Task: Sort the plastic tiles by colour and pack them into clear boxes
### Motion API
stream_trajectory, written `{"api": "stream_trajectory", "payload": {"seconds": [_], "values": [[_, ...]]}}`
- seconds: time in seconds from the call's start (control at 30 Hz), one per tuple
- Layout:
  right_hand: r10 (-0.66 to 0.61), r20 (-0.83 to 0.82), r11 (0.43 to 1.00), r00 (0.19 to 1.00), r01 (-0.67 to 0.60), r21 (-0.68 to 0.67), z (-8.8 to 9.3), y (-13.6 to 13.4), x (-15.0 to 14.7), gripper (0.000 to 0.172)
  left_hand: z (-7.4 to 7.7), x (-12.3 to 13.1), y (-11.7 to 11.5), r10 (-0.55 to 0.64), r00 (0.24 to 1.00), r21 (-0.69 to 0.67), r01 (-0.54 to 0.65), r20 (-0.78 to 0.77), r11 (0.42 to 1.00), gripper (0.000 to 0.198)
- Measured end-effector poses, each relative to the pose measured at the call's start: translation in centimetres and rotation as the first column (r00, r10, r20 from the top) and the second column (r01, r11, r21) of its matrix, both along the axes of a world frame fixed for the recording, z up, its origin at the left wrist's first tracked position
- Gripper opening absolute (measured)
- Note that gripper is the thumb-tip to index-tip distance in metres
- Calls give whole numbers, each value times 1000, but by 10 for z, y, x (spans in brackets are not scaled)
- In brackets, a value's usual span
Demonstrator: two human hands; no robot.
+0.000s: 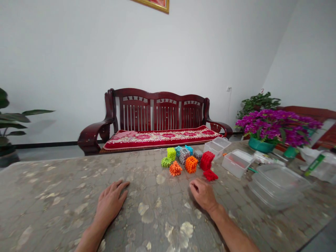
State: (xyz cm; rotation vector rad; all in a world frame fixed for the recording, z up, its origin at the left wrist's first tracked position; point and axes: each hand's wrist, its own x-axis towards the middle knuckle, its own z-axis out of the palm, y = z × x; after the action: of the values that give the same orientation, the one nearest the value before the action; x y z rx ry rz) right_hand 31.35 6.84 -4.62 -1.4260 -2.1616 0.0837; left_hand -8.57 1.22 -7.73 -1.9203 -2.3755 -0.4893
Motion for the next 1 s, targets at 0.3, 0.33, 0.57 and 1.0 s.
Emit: {"api": "stream_trajectory", "payload": {"seconds": [0.3, 0.33, 0.57, 1.0], "values": [[12, 120, 994, 993, 2, -113, -3, 0, -21, 20, 7, 18, -4, 21, 993, -22, -24, -112, 999, 45], [14, 125, 994, 992, 0, -113, -3, 0, -21, 20, 7, 20, -4, 24, 990, -27, -28, -137, 999, 46], [-19, 153, 992, 988, 37, -119, 0, 0, -25, 22, 9, 30, -4, 32, 974, -91, -53, -226, 994, 53], [-12, 159, 991, 987, 32, -129, 4, 1, -23, 20, 15, 49, -16, 88, 963, -173, -135, -254, 976, 56]]}}
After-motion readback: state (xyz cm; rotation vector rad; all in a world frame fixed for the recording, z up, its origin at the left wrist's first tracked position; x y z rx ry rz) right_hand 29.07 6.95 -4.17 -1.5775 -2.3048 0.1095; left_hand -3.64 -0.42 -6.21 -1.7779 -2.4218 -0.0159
